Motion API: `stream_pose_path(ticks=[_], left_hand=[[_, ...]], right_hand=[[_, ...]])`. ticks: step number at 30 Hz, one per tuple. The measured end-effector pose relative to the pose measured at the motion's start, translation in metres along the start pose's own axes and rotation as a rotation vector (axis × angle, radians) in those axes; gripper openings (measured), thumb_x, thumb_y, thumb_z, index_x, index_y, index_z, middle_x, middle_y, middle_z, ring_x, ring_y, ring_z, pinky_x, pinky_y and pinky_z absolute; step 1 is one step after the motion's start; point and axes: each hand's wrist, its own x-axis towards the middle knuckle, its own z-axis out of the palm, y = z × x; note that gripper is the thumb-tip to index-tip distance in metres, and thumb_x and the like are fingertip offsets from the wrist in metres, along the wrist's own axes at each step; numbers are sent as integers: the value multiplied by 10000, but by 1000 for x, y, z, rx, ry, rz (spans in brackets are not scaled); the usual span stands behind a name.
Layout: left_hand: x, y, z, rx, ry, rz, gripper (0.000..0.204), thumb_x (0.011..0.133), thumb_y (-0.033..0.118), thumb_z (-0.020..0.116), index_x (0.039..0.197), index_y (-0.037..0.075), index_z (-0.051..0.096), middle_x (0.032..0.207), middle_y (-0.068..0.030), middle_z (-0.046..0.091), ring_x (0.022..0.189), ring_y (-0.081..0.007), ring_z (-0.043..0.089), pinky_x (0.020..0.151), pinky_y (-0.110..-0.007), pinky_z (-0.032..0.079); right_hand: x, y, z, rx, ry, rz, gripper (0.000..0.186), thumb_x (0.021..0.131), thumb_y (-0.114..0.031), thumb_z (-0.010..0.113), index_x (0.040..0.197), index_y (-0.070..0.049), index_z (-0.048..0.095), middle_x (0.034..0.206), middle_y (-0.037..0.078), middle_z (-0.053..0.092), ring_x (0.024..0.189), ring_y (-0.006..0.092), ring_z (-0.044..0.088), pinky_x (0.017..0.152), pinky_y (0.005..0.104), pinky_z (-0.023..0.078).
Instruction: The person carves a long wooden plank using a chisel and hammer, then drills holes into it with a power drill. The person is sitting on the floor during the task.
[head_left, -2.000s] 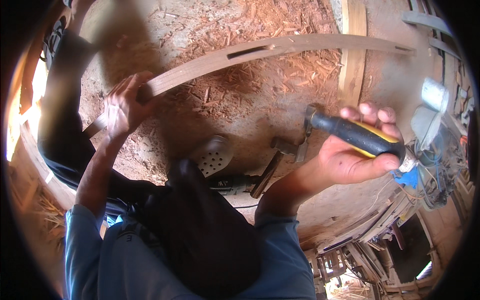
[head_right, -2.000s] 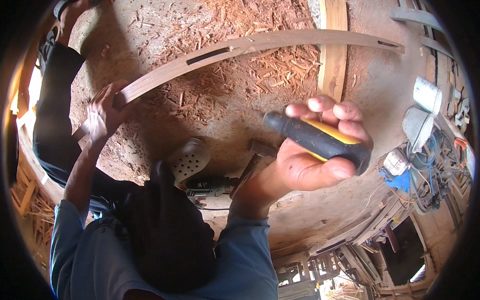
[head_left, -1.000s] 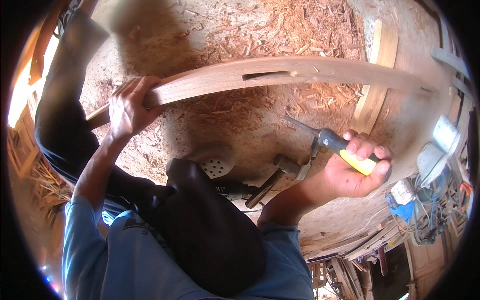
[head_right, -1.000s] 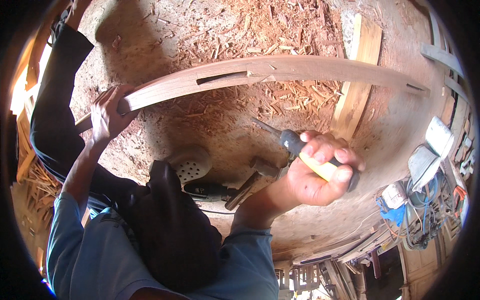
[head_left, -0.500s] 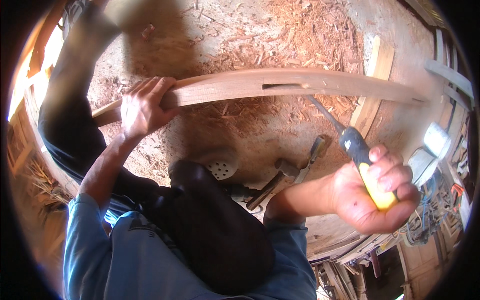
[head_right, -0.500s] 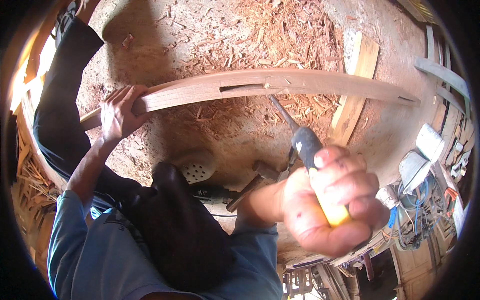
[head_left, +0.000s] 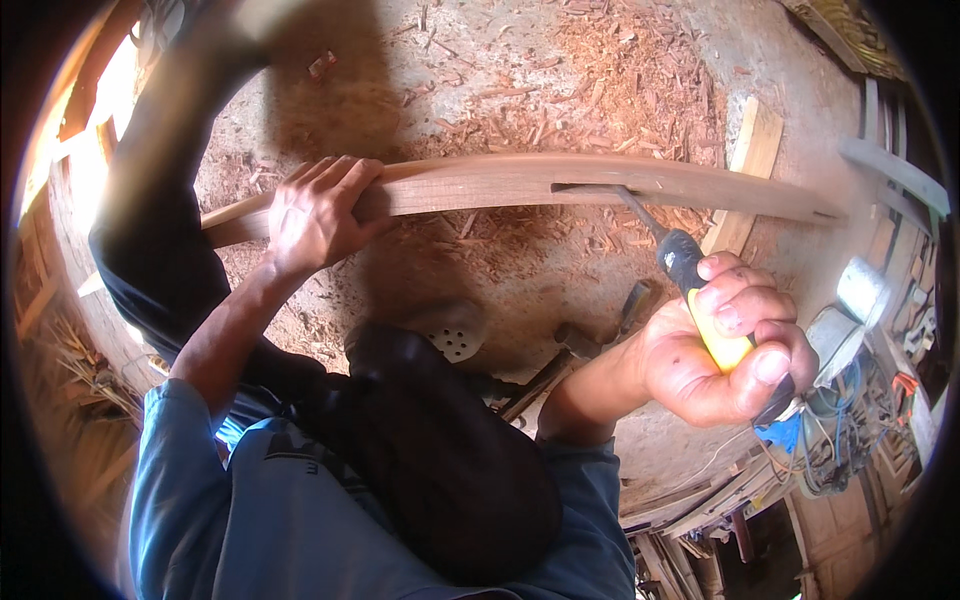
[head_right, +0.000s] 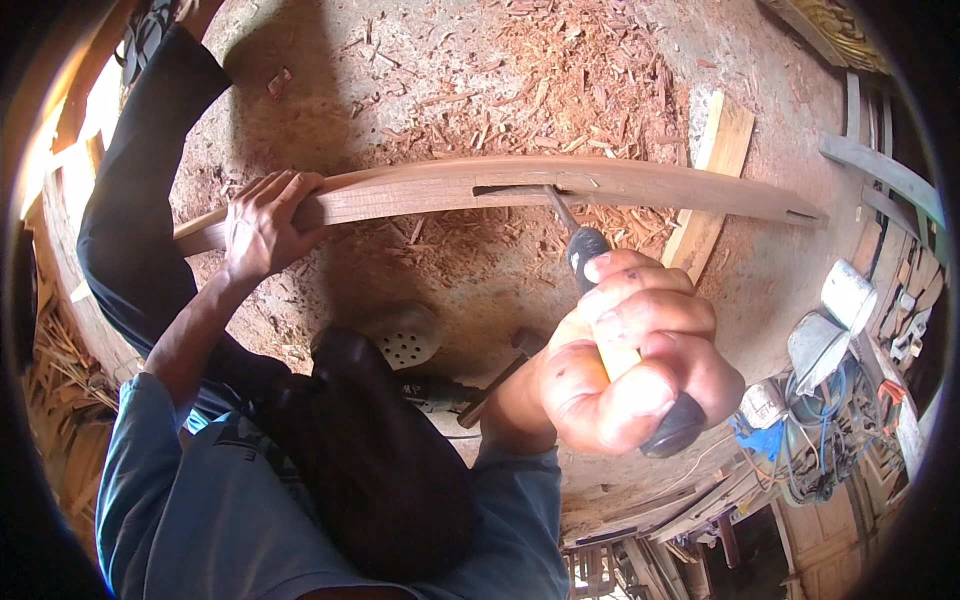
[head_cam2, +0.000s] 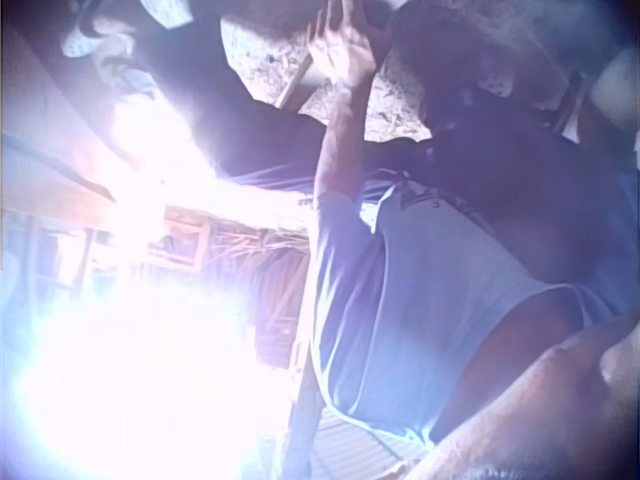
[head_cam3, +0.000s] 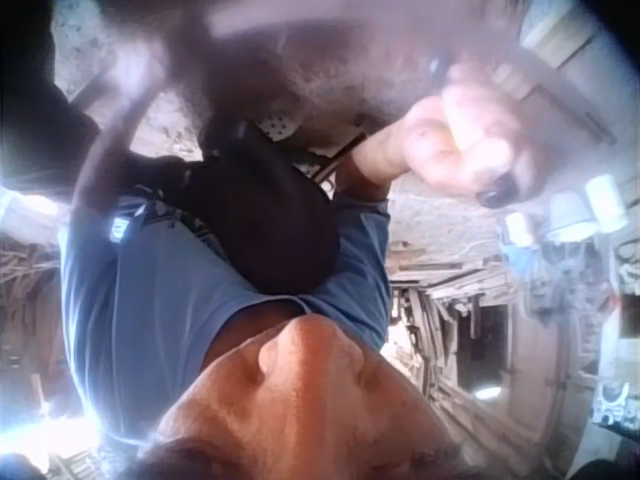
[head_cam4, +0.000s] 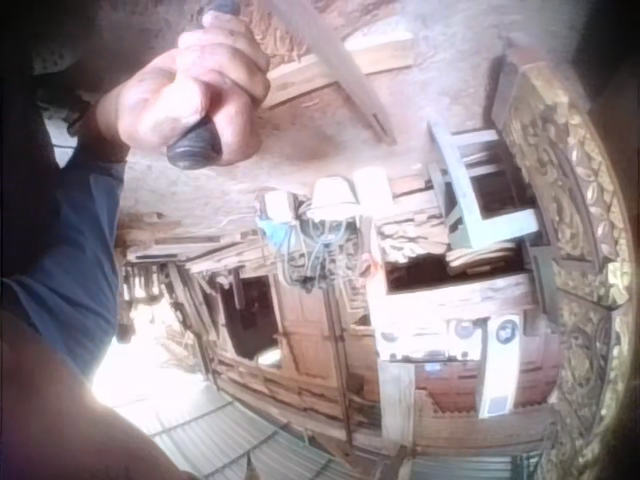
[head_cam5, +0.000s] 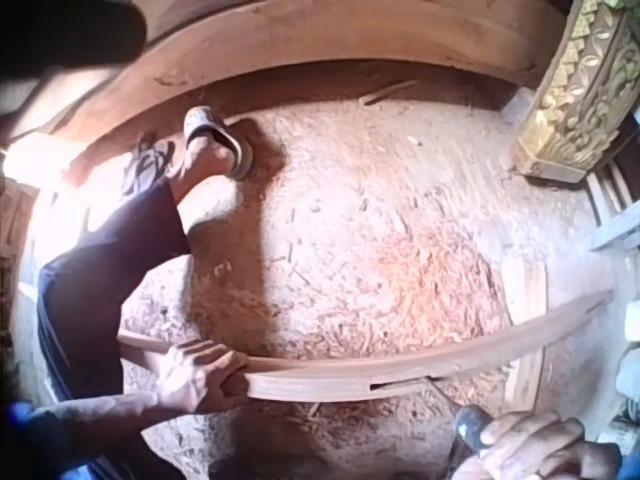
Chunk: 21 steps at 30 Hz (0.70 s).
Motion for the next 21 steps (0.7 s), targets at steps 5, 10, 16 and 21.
stream_pose_path(ticks=[5,10,16,21], left_hand=[[-1,0,0,-3,7,4,354,741,208,814,1060,110,697,961,-58,724,894,-255,721,812,-396,593],[-1,2,-1,-5,-2,8,386,734,219,833,1079,106,702,979,-65,729,908,-260,723,817,-401,594],[6,-2,-2,-32,-1,11,419,719,253,858,1081,107,706,976,-69,727,915,-280,721,830,-422,580],[6,0,-3,-82,1,22,289,791,244,812,1022,114,696,929,-63,715,880,-282,721,813,-416,572]], right_hand=[[-3,0,11,-54,-88,-19,194,1046,-201,520,982,-22,479,713,118,534,582,225,539,579,422,556],[-30,8,32,-155,-487,-134,217,843,-43,749,964,-20,570,734,100,625,621,218,632,559,365,570],[-27,46,40,-21,-240,-91,210,877,-37,733,1022,-1,586,748,117,639,626,217,655,536,347,542],[-18,46,11,48,-48,181,178,925,-79,714,1005,30,598,824,146,673,611,165,620,534,278,524]])
